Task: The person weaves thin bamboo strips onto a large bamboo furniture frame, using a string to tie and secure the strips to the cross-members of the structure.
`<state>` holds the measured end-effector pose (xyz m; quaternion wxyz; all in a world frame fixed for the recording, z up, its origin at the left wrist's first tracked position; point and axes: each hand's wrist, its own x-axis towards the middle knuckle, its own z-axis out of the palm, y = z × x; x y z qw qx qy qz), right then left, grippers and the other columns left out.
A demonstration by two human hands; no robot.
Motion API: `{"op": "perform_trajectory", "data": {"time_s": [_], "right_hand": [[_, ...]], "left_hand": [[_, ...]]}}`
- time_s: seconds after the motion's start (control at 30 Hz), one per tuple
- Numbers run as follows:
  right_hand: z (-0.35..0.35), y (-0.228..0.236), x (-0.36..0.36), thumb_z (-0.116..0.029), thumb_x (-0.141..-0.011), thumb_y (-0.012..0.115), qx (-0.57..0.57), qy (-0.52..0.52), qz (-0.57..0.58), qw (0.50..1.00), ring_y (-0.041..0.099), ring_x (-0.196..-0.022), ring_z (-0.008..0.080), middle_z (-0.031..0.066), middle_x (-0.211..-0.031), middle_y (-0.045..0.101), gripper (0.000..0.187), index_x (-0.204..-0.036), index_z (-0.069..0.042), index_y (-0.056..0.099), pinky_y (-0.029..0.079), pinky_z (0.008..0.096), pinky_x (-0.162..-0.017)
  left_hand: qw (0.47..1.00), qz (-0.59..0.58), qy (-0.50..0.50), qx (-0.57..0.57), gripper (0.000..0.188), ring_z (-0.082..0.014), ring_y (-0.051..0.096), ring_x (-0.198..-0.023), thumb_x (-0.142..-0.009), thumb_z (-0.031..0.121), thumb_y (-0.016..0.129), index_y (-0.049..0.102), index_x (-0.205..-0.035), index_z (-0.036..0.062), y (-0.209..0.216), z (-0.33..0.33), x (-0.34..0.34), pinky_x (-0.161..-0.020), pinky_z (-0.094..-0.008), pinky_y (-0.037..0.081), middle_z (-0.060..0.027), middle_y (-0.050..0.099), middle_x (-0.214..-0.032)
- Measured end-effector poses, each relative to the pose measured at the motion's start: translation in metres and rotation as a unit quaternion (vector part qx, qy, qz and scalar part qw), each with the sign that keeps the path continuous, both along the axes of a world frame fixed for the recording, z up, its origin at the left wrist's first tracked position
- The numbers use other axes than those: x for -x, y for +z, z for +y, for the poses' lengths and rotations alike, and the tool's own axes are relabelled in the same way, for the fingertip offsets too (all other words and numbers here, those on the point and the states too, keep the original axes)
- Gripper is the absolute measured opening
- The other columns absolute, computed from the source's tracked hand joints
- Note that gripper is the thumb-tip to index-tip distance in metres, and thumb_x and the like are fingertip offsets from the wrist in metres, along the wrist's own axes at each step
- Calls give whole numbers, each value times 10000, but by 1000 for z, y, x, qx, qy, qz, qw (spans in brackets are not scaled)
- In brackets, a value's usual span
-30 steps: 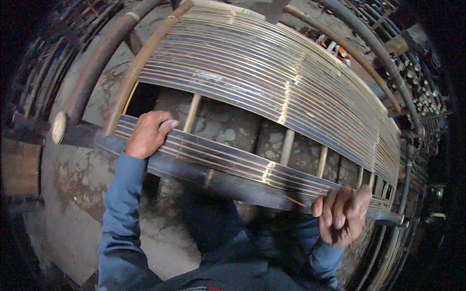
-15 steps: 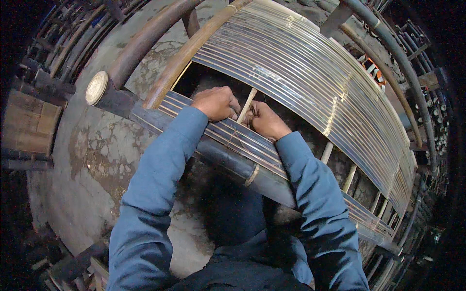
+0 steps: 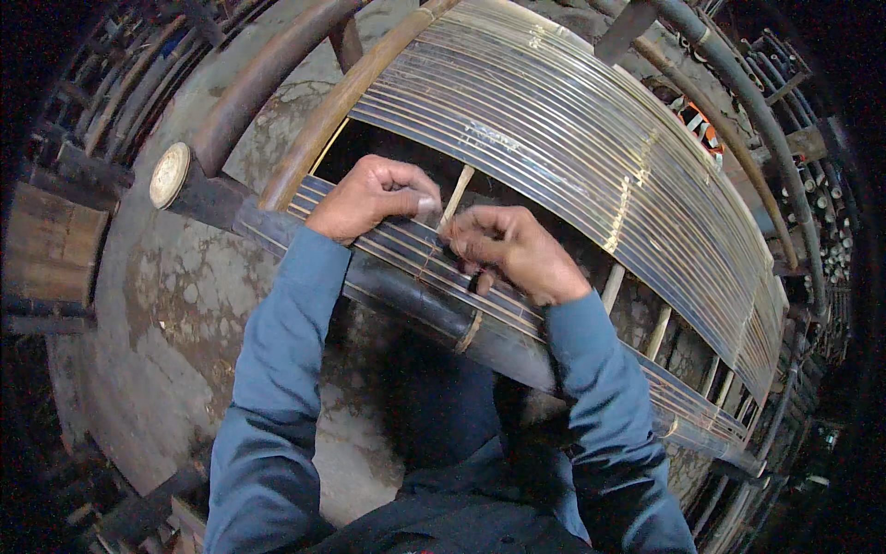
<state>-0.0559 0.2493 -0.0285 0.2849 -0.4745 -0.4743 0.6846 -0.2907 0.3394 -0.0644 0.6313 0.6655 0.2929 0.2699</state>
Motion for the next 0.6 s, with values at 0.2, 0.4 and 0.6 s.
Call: {"op": "perform_trajectory", "data": {"time_s": [0.2,0.4,0.6], "right_hand": [[-116,64,-95,-177,-812,692,-182,-234,-109,949,590,-1116,275,169,-1174,629,262,-907,66,674,454,386,-985],[-394,122,-344,-122,-1008,505,-325,-483,162,797,472,-1364,328,205,-1404,558,441,-1385,106,487,294,460,-1225],[-633,160,-408,-214,-933,649,-315,-748,-110,573,598,-728,255,92,-762,623,435,-1324,-25,675,523,433,-657]], "left_hand": [[998,36,44,23,198,-40,585,-720,-916,192,754,765,-828,15,1,4,11,-676,-248,469,16,687,-731],[997,71,31,-6,256,-40,528,-683,-920,229,767,733,-792,10,-1,7,5,-638,-249,427,21,654,-700],[993,96,-7,-63,169,-93,654,-765,-886,151,763,766,-979,10,-3,-9,-9,-736,-275,531,-30,736,-828]]}}
